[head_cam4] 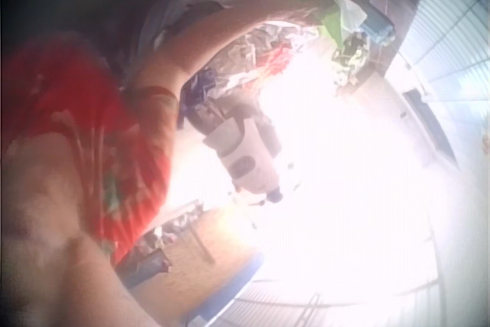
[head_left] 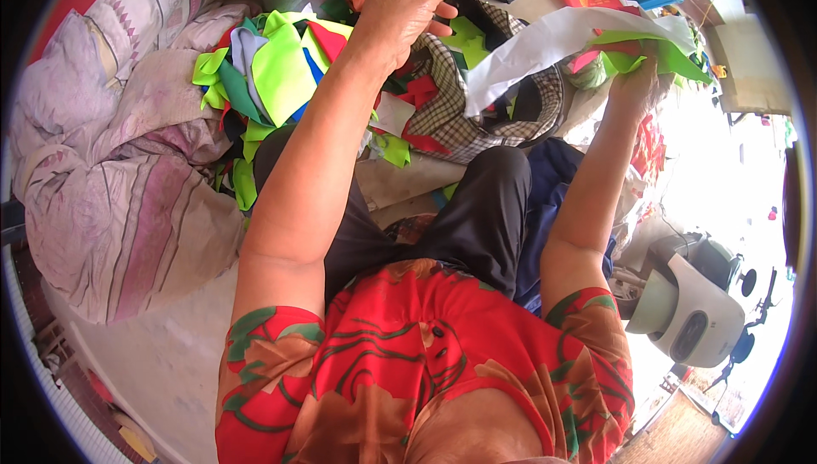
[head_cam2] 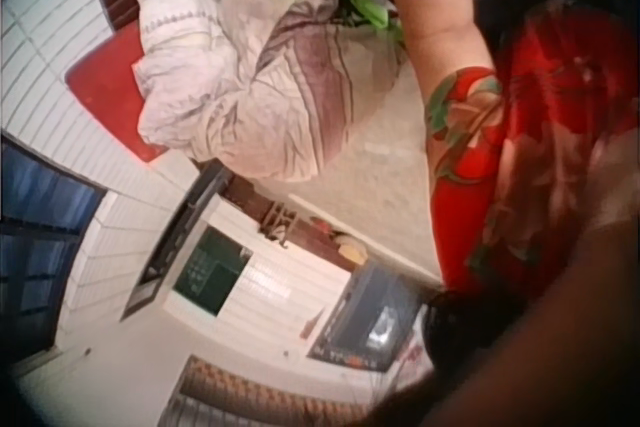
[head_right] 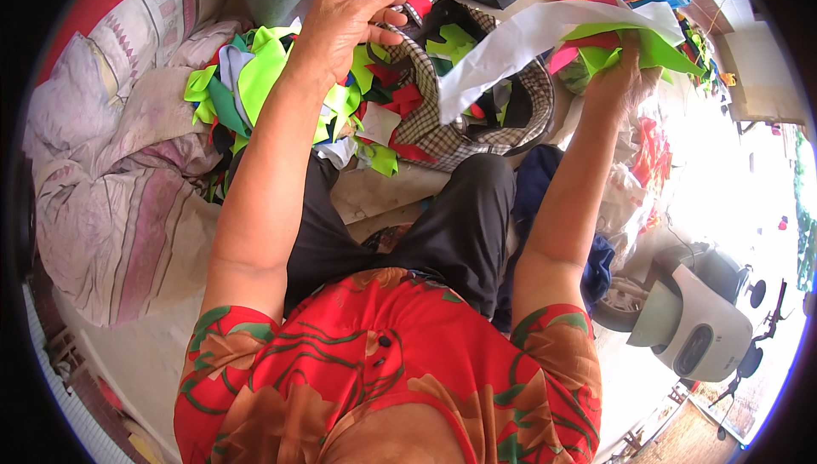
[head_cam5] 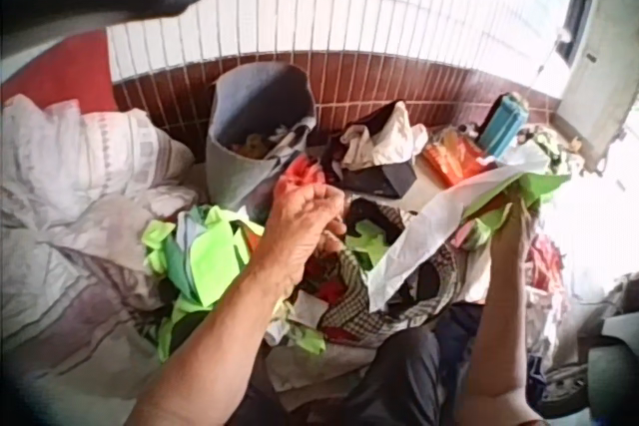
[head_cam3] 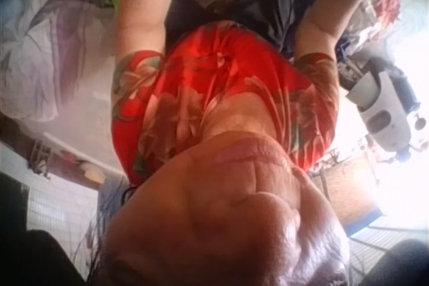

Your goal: The person sits on the floor and sorts through a large pile of colorful fabric pieces. They pick up individual pieces, unfold them, and place them into a woven basket. The person handles various colors including green, red, blue, and white throughout the process.

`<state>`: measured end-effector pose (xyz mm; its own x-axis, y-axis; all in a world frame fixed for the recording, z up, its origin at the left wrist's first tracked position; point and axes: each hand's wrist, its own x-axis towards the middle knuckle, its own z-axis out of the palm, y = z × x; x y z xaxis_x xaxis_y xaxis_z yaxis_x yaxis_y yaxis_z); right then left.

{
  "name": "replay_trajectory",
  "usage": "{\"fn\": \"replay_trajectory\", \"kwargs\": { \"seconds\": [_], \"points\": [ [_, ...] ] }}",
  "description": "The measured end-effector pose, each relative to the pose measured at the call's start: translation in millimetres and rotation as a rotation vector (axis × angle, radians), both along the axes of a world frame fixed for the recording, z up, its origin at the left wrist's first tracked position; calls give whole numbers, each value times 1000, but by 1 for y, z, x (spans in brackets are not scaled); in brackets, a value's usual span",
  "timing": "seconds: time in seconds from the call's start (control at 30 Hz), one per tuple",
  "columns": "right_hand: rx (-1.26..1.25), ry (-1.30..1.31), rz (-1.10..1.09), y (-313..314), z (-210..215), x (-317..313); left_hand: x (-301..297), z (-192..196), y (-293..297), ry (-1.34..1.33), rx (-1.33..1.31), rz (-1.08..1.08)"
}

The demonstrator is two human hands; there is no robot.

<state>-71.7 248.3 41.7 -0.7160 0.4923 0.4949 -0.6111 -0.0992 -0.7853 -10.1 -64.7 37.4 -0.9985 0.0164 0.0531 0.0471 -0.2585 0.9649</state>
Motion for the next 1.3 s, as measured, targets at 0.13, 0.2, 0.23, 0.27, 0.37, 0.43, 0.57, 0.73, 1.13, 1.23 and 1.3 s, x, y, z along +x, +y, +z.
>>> {"fn": "replay_trajectory", "kwargs": {
  "seconds": [0.13,0.2,0.23,0.27,0.37,0.43,0.57,0.73,1.13,1.23,1.3],
  "points": [
    [261,-180,-118,9,-41,-15,-2,2,-6,14,13,89],
    [337,-432,-123,-17,-51,3,-4,5,-7,-71,135,109],
    [526,-440,-79,1,-79,-7,-5,7,-8,-55,135,121],
    [903,-564,-128,43,-121,-27,-6,9,-6,-35,138,121],
    [1414,-801,188,29,-163,-12,-5,12,-13,-46,145,166],
    [1455,-889,311,-21,-156,4,-5,9,-23,-16,165,179],
    [1087,-767,428,-99,-159,25,-7,10,-26,-3,253,215],
    [1208,-478,491,-178,-206,36,-1,6,-6,-10,-67,121],
    [1091,-779,700,-276,-323,2,17,0,35,129,-478,-105],
    [1095,-779,723,-290,-294,13,15,-4,31,119,-504,-19],
    [1102,-677,613,-294,-293,10,15,-4,31,140,-513,1]
  ]
}}
